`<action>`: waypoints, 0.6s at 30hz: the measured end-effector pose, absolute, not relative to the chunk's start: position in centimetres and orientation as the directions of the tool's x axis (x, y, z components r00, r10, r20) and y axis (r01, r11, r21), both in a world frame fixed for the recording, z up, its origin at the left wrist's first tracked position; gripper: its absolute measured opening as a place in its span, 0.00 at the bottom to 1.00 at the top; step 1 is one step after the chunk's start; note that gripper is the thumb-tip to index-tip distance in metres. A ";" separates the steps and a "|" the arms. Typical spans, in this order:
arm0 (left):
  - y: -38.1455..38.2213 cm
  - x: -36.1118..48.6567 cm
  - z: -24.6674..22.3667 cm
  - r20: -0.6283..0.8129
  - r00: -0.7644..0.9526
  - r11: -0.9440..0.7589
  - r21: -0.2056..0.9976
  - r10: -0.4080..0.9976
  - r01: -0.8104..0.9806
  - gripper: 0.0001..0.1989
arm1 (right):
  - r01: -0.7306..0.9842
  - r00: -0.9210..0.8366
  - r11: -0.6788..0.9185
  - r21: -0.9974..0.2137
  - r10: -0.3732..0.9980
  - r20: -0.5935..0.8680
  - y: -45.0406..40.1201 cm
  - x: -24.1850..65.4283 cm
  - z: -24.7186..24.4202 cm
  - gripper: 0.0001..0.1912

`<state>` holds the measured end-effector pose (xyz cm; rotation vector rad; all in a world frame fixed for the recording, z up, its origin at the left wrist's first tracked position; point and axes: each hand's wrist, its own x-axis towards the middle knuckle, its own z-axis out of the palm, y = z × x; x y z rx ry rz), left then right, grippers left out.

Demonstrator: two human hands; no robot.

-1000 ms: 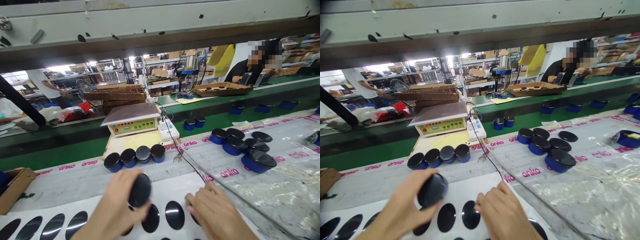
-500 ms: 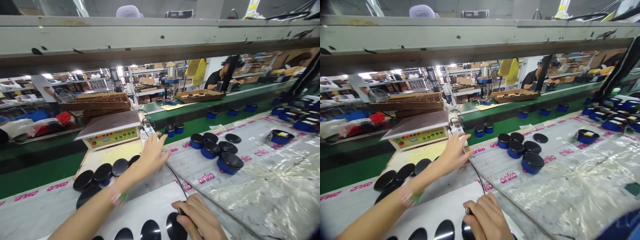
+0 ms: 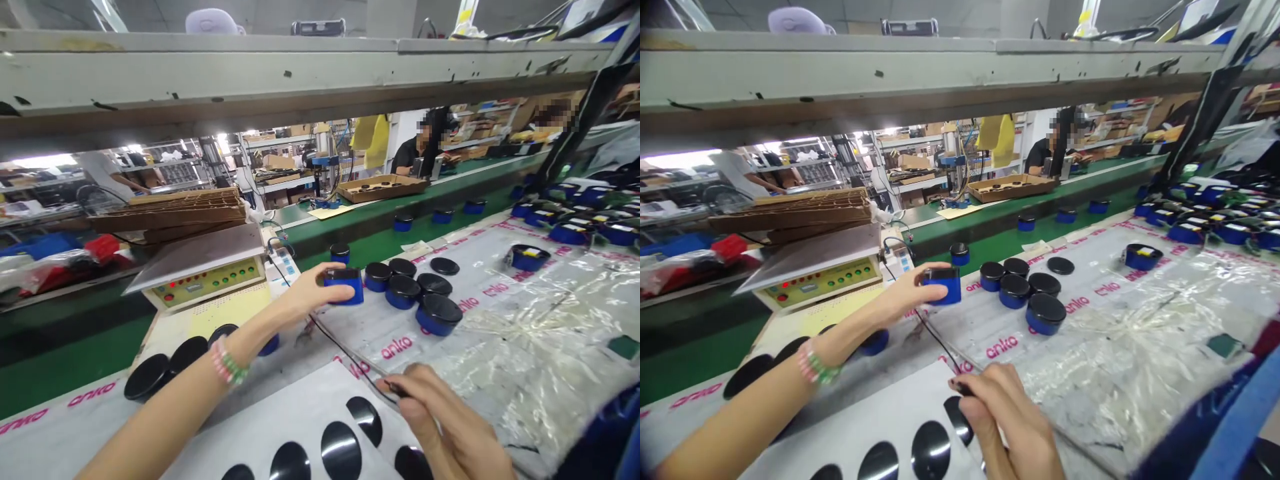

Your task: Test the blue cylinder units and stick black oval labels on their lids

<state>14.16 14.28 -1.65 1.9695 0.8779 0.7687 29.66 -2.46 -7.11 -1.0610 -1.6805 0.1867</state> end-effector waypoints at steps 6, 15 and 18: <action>3.8 9.0 -0.7 -0.061 0.645 0.310 0.908 0.762 -0.280 0.30 | 0.598 -0.053 0.646 -0.474 0.622 0.781 -2.8 25.5 -3.7 0.06; 0.8 4.2 -1.0 -0.111 0.547 0.352 0.865 0.830 -0.358 0.31 | 0.660 -0.185 0.682 -0.314 0.553 0.812 -2.9 22.9 -1.9 0.07; 0.6 3.6 -1.4 -0.041 0.486 0.203 0.937 0.873 -0.284 0.33 | 0.635 -0.210 0.699 -0.330 0.567 0.796 -3.1 22.3 -1.7 0.07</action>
